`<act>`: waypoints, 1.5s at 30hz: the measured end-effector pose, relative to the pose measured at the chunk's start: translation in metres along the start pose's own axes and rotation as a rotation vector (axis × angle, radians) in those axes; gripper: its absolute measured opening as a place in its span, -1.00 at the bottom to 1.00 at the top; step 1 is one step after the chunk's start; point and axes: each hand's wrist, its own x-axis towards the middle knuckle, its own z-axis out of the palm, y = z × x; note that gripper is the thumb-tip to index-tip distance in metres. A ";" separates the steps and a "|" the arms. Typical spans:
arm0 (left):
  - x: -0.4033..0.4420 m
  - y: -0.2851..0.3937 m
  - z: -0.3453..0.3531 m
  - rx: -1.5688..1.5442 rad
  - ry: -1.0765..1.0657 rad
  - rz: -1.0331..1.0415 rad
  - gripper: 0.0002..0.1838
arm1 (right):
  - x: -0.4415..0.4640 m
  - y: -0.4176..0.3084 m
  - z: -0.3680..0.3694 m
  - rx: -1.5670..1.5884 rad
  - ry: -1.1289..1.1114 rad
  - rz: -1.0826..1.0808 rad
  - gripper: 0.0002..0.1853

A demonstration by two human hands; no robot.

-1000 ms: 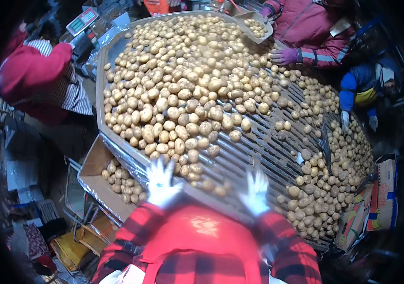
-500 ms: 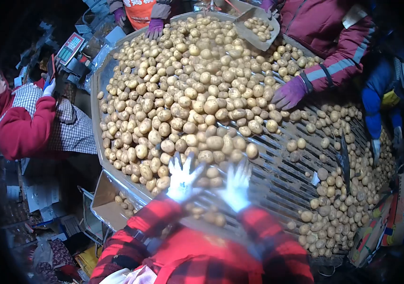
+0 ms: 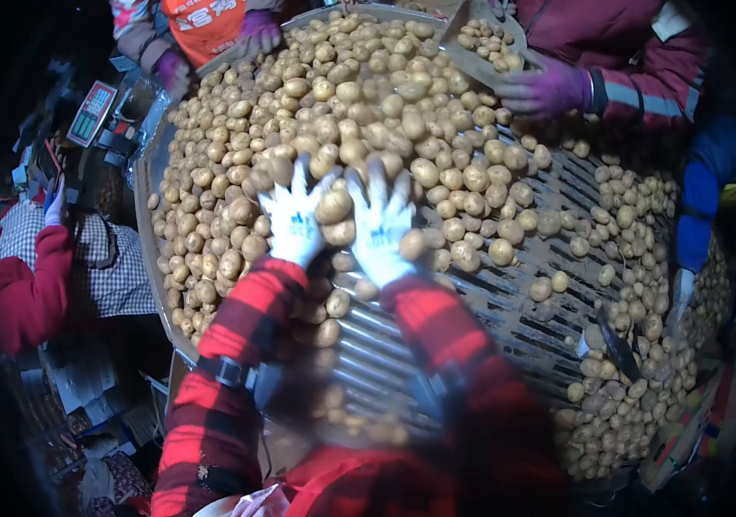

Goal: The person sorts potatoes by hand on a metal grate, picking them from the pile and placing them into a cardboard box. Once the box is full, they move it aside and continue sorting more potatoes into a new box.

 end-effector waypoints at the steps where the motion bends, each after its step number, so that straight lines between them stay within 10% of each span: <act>1: 0.012 -0.011 0.004 0.044 0.042 0.036 -0.24 | 0.013 0.003 0.016 -0.098 0.026 -0.033 -0.11; 5: 0.062 -0.057 -0.003 -0.394 0.082 -0.148 -0.27 | 0.066 0.040 -0.003 0.555 -0.014 0.081 -0.08; 11: -0.033 -0.066 -0.043 -0.074 0.081 0.008 -0.35 | -0.038 0.159 -0.035 0.780 0.263 0.203 -0.25; 13: -0.077 -0.071 -0.041 -0.136 0.001 0.020 -0.39 | -0.102 0.159 -0.047 0.092 0.264 0.046 -0.18; 16: -0.096 -0.070 -0.040 -0.199 0.082 -0.006 -0.46 | -0.188 0.157 -0.009 -0.074 0.014 0.235 0.14; 20: -0.087 -0.072 -0.030 -0.213 0.172 0.020 -0.52 | -0.146 0.128 0.020 -0.104 -0.031 0.514 0.28; 22: -0.090 -0.072 -0.027 -0.204 0.186 0.021 -0.53 | -0.064 0.098 0.008 0.459 0.236 0.545 0.17; 30: -0.085 -0.070 -0.021 -0.226 0.231 -0.021 -0.54 | 0.084 0.098 -0.005 0.029 0.518 0.194 -0.21; 35: -0.086 -0.072 -0.022 -0.234 0.241 -0.020 -0.57 | 0.072 0.010 -0.010 -0.103 -0.139 -0.199 -0.45; 37: -0.086 -0.072 -0.027 -0.251 0.217 -0.029 -0.57 | 0.082 0.009 0.030 -0.417 0.063 -0.259 -0.48; 43: -0.088 -0.073 -0.026 -0.266 0.194 -0.061 -0.56 | 0.056 0.055 -0.021 0.859 0.067 -0.119 -0.45; 45: -0.088 -0.075 -0.024 -0.258 0.189 -0.053 -0.55 | -0.007 0.068 -0.051 1.747 -0.290 0.336 -0.47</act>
